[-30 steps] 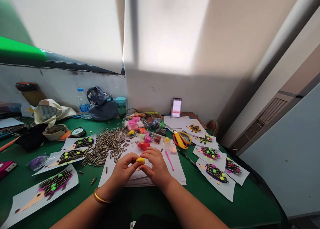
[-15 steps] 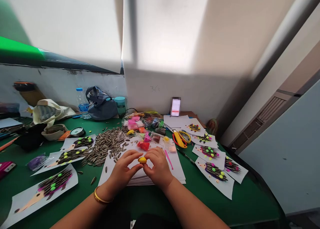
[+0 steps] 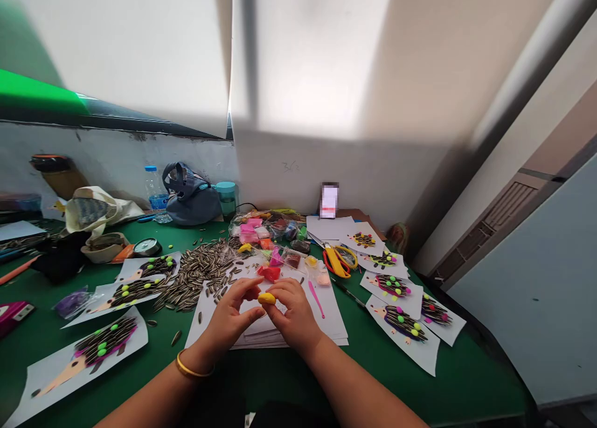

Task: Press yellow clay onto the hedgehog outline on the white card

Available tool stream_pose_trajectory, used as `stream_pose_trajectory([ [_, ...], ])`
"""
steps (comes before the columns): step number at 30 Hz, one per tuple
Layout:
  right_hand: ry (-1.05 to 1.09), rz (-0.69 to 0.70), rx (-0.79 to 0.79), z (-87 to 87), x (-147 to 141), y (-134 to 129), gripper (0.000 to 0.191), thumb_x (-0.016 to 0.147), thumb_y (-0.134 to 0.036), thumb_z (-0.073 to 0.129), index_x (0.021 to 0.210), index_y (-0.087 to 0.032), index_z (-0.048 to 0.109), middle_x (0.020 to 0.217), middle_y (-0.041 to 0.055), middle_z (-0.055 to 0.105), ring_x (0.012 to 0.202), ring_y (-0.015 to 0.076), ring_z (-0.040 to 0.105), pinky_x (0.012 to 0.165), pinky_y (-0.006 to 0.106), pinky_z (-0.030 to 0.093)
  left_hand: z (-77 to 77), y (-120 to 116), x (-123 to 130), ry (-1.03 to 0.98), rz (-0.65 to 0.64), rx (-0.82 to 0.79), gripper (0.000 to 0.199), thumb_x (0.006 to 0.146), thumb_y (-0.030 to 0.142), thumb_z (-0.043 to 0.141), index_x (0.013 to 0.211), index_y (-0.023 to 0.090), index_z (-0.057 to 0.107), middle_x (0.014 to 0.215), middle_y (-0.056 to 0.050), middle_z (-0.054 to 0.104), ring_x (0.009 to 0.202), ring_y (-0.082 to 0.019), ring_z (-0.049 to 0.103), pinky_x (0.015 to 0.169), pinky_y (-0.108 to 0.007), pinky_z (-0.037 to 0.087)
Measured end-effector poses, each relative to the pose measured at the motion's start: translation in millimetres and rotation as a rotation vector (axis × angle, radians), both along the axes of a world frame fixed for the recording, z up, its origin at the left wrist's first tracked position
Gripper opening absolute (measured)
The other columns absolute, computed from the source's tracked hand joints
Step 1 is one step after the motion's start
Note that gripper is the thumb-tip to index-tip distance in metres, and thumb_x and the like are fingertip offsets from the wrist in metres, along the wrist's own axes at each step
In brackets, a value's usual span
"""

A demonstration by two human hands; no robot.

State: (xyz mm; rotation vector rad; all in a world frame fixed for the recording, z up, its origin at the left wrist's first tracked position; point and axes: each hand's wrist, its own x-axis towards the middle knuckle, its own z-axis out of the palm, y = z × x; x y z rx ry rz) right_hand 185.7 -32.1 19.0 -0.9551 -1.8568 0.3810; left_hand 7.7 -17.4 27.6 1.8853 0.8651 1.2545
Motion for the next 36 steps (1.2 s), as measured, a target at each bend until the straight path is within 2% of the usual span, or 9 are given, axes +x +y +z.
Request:
stream_pose_trajectory([
  [2,-0.038,-0.023,0.017,-0.1,-1.1,-0.9,0.010,0.085,-0.025,0.065,0.093,-0.025,0.071,0.096,0.0046,0.069,0.102,0.0235,0.057,0.094,0.043,0.046,-1.2,-0.3,0.0,0.037,-0.007,0.032,0.045,0.080,0.041,0.072,0.122,0.027,0.064,0.098,-0.005,0.060,0.090,-0.019,0.057,0.083,-0.035,0.049],
  [6,-0.066,-0.038,0.031,-0.9,-4.3,-2.5,0.013,0.083,-0.023,0.064,0.095,-0.025,0.071,0.094,0.0053,0.068,0.101,0.0242,0.057,0.092,0.044,0.046,-2.5,-1.5,1.0,0.086,0.027,0.071,0.016,0.086,0.036,0.066,0.092,0.024,0.073,0.089,-0.004,0.060,0.087,-0.018,0.058,0.083,-0.034,0.048],
  [11,-0.057,0.007,0.004,1.3,-3.2,-2.3,0.028,0.080,-0.034,0.073,0.107,-0.027,0.069,0.106,0.0059,0.068,0.107,0.0255,0.056,0.096,0.045,0.044,1.2,-1.2,0.8,-0.002,0.090,0.035,0.019,0.085,0.038,0.067,0.079,0.020,0.070,0.083,-0.003,0.059,0.081,-0.017,0.058,0.078,-0.031,0.048],
  [17,-0.023,-0.019,0.037,0.5,-3.0,-0.8,0.016,0.085,-0.019,0.062,0.097,-0.026,0.070,0.100,0.0054,0.068,0.104,0.0238,0.057,0.094,0.043,0.046,-2.4,0.6,-1.0,0.030,-0.010,0.074,0.038,0.083,0.041,0.068,0.116,0.024,0.065,0.102,-0.006,0.060,0.092,-0.020,0.058,0.082,-0.034,0.049],
  [20,-0.041,-0.030,0.040,-0.3,-5.1,-0.7,0.018,0.081,-0.015,0.062,0.094,-0.025,0.069,0.097,0.0051,0.068,0.102,0.0244,0.057,0.093,0.044,0.046,-3.8,0.0,-0.3,0.080,0.008,0.083,0.018,0.087,0.035,0.064,0.099,0.023,0.071,0.095,-0.005,0.061,0.092,-0.019,0.058,0.086,-0.035,0.048],
  [24,-0.028,-0.027,0.032,0.6,-5.6,0.2,0.019,0.080,-0.018,0.065,0.097,-0.025,0.068,0.098,0.0048,0.068,0.102,0.0243,0.058,0.095,0.045,0.045,-2.8,-1.4,2.0,0.028,0.061,0.074,0.016,0.087,0.035,0.064,0.085,0.020,0.069,0.087,-0.004,0.061,0.086,-0.018,0.058,0.081,-0.033,0.049],
  [28,-0.038,0.003,0.036,2.2,-3.0,0.9,0.020,0.082,-0.025,0.068,0.103,-0.027,0.068,0.103,0.0044,0.069,0.106,0.0241,0.057,0.096,0.044,0.044,-2.9,-2.0,2.7,0.000,0.065,0.081,0.016,0.088,0.036,0.062,0.090,0.020,0.067,0.090,-0.004,0.061,0.086,-0.018,0.057,0.078,-0.032,0.049],
  [33,-0.028,-0.036,0.036,2.9,-2.9,0.5,0.018,0.084,-0.016,0.060,0.097,-0.026,0.069,0.096,0.0043,0.069,0.101,0.0237,0.058,0.093,0.043,0.045,-4.3,-2.5,0.9,0.053,0.029,0.098,0.039,0.084,0.038,0.067,0.120,0.024,0.061,0.102,-0.006,0.063,0.091,-0.019,0.058,0.080,-0.034,0.049],
  [36,-0.055,-0.038,0.040,2.6,-4.2,-0.1,0.023,0.080,-0.013,0.060,0.097,-0.025,0.069,0.095,0.0039,0.069,0.101,0.0244,0.057,0.094,0.045,0.044,-4.3,-2.4,1.4,0.086,0.021,0.083,0.021,0.087,0.034,0.064,0.104,0.024,0.070,0.094,-0.005,0.063,0.090,-0.019,0.059,0.083,-0.033,0.049],
])
